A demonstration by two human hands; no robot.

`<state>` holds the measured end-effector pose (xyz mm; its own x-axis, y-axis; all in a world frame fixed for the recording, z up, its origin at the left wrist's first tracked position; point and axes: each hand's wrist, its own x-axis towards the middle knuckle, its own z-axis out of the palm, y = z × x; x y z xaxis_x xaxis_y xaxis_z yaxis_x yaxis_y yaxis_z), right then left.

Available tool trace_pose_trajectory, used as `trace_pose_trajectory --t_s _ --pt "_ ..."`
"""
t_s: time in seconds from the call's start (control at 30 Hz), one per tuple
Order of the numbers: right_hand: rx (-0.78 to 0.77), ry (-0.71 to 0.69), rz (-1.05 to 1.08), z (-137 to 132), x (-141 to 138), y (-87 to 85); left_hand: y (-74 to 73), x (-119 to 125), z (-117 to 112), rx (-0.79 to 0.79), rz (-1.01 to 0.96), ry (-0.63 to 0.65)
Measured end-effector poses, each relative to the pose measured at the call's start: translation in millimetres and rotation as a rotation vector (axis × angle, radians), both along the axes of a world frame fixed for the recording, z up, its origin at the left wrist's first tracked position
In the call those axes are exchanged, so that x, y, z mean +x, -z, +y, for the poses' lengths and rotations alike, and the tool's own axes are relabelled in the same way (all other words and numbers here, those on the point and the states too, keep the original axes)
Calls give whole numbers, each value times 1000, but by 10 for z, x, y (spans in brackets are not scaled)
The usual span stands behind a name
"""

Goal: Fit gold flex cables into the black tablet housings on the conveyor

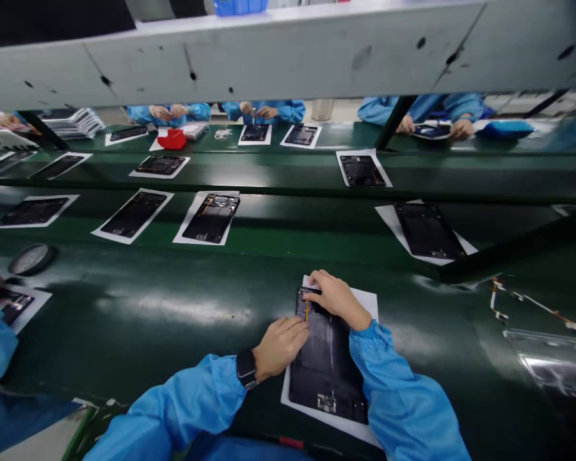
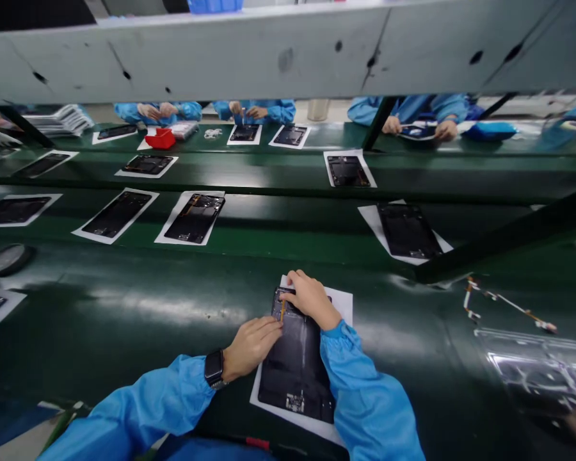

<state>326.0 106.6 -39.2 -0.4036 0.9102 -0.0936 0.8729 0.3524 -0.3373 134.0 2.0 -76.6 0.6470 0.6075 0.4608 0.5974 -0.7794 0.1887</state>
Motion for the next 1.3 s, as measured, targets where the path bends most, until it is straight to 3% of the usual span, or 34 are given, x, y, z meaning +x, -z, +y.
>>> trace_pose_trajectory --t_s 0.4,1.3 --pt "9 -7 3 5 33 -1 -82 -6 4 3 126 35" --pt "6 -4 -5 -9 28 -12 -141 15 19 -11 156 62"
